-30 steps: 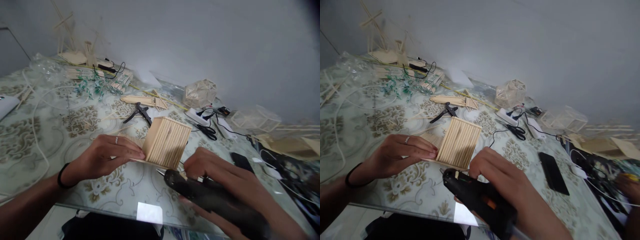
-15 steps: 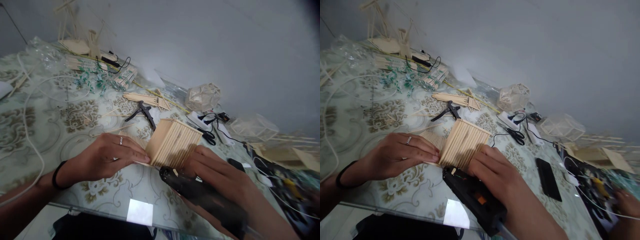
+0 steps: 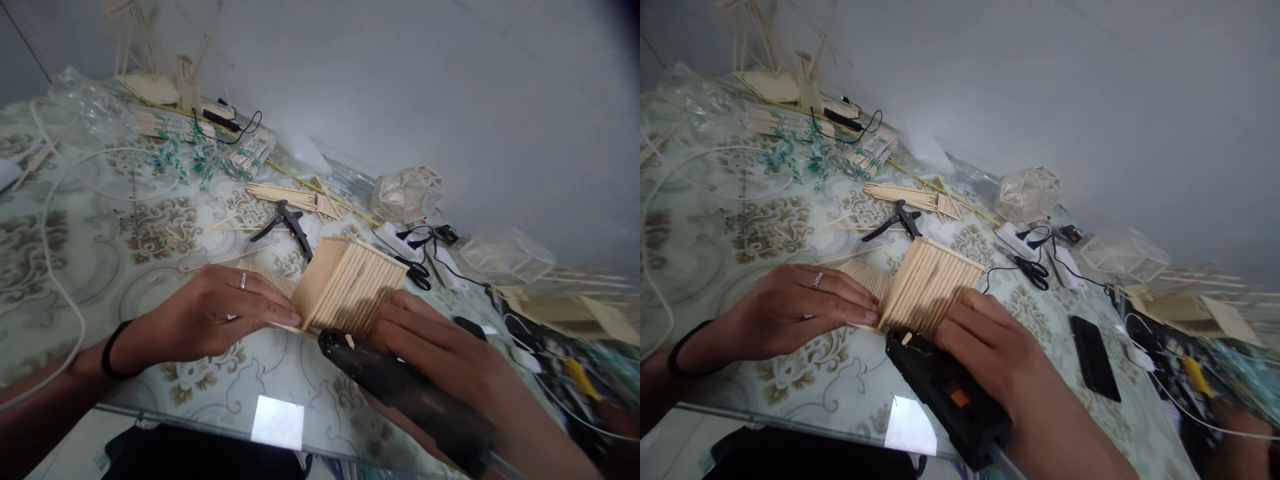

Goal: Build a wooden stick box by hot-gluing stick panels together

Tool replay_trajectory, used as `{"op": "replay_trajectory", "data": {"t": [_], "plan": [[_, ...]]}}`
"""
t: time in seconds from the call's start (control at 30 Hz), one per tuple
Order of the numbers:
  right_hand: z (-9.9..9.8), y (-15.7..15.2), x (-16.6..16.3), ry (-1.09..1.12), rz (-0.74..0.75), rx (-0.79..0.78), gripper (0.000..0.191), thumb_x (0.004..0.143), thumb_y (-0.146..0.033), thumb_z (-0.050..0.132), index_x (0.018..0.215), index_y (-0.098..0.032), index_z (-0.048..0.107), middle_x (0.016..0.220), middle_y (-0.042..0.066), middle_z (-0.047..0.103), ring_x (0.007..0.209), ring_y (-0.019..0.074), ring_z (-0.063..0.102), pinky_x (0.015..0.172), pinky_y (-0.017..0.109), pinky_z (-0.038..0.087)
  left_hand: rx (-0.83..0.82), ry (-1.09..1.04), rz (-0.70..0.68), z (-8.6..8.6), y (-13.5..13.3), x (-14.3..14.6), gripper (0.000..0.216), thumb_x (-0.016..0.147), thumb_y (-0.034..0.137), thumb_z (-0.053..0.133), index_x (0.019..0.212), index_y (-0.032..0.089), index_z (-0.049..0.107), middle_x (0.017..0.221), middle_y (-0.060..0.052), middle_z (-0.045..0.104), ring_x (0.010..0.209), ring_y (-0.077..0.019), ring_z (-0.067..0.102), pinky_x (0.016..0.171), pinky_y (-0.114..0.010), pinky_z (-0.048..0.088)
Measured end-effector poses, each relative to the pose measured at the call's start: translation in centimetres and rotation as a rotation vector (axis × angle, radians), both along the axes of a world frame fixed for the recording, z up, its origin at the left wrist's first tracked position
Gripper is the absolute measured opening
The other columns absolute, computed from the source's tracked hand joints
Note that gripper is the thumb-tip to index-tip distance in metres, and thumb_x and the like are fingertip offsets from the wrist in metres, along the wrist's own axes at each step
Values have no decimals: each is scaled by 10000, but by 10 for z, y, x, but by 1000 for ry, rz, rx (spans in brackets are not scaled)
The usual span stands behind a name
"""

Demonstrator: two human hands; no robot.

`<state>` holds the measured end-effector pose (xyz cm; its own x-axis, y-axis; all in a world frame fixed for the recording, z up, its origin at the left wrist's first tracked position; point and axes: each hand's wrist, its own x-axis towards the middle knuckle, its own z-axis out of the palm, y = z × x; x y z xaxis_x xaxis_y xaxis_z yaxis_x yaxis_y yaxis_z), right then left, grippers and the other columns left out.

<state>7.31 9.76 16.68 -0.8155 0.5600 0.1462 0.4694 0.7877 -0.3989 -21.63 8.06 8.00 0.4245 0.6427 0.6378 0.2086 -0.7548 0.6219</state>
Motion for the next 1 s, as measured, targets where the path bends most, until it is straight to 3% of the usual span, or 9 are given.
{"op": "replay_trajectory", "data": {"t": [0.4,0.6,1.0], "plan": [[-1,3,-4,-9,4,35,93,999,-191,642,927,-248,628,850,34,663,853,244,636,722,368,520,-4,29,9,1,0,-2,238,1041,67,652,1111,215,824,1088,-34,875,1045,-142,833,967,-195,649],[3,5,-6,16,31,68,159,988,-185,621,846,-255,603,857,57,707,843,252,669,639,350,503,-26,19,5,1,0,-2,253,1046,81,650,1133,242,823,1103,-20,875,1042,-150,834,940,-226,673],[4,8,-6,-16,29,103,164,971,-115,611,886,-252,580,866,50,705,826,234,650,615,340,481,-36,2,-4,1,0,-2,248,1031,48,656,1121,213,819,1092,-34,874,1048,-152,833,947,-209,660]]}}
